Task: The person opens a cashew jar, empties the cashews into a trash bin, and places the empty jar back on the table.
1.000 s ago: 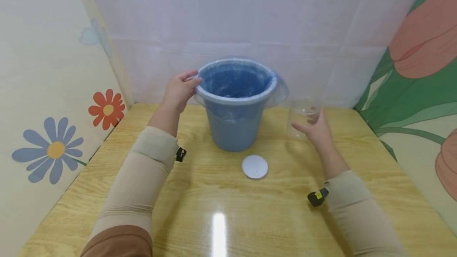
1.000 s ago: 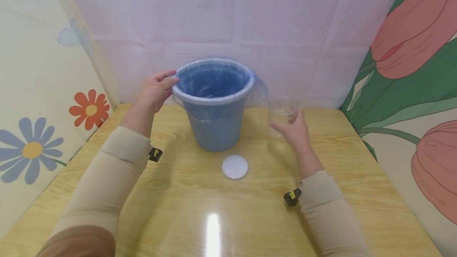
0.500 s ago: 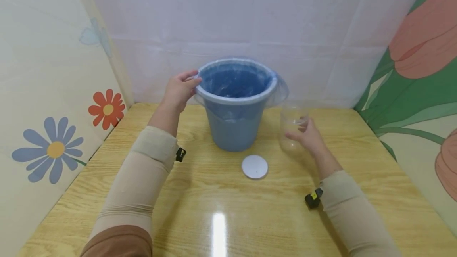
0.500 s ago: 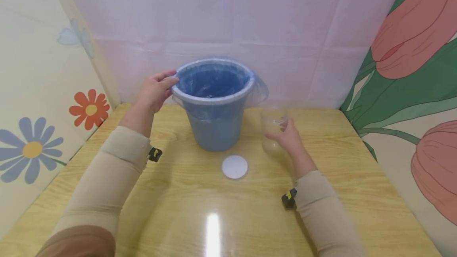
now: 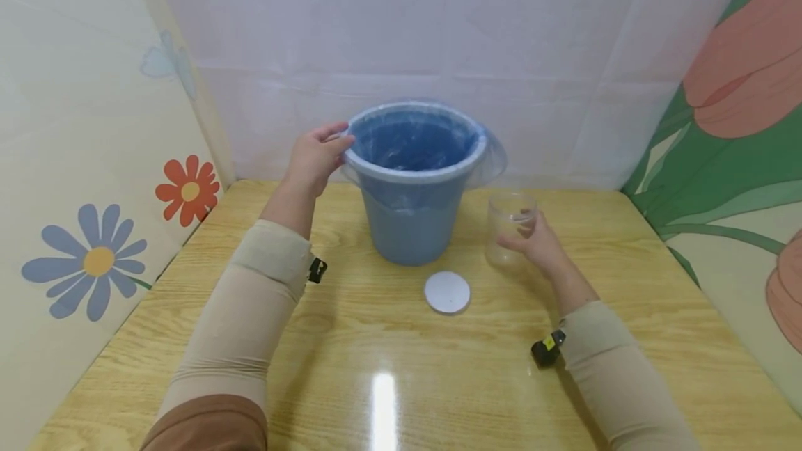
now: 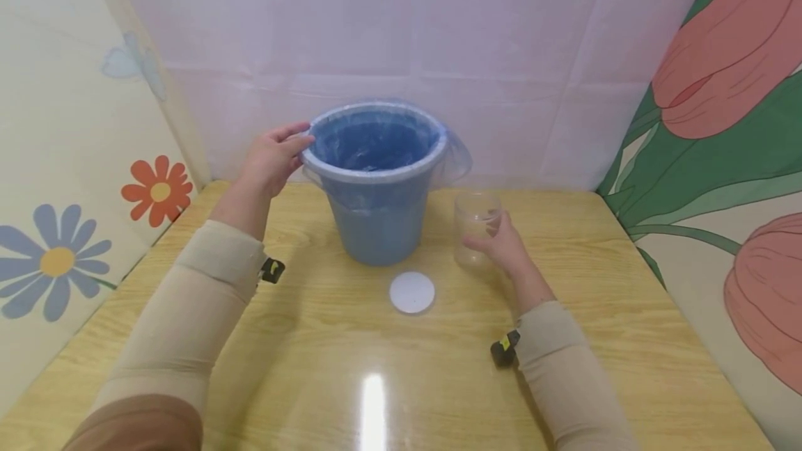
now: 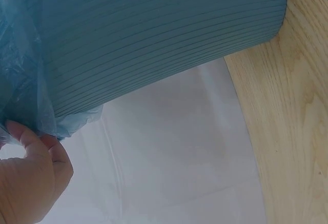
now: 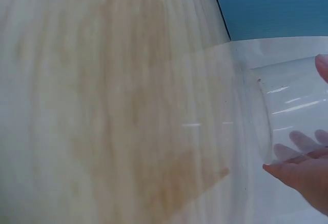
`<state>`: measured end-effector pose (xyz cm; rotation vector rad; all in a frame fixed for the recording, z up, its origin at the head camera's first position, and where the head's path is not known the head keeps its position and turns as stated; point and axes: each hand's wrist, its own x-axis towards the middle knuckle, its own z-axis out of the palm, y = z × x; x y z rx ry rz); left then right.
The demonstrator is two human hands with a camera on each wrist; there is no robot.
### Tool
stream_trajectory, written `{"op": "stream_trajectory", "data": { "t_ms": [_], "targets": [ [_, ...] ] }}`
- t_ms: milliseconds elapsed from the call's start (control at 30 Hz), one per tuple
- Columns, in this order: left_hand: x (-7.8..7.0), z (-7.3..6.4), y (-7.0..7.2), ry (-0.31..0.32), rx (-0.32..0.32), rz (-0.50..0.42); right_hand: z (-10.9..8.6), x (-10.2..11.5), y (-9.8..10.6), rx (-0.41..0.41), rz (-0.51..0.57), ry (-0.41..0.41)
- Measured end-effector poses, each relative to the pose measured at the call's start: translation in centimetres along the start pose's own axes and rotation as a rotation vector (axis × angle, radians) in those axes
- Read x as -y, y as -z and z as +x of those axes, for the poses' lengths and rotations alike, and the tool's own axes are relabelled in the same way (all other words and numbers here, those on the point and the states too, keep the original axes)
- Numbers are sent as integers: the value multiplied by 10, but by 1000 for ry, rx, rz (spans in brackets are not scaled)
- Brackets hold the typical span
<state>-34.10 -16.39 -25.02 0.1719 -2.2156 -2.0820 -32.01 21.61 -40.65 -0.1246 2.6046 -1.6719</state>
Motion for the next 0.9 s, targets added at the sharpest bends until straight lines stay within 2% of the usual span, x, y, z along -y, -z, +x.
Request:
{"op": "stream_trajectory", "data": {
  "t_ms": [133, 300, 667, 900],
  "targets": [
    [0, 2, 0, 3, 1, 1, -2, -2, 1, 66, 23, -23],
    [1, 2, 0, 6, -4, 2, -2, -7, 4, 141, -5, -26],
    [0, 1, 0, 7, 3, 15, -3, -9, 9, 200, -10, -72],
    [2, 1, 2, -22, 47, 36, -5, -5, 22, 277, -80, -73]
  ]
}}
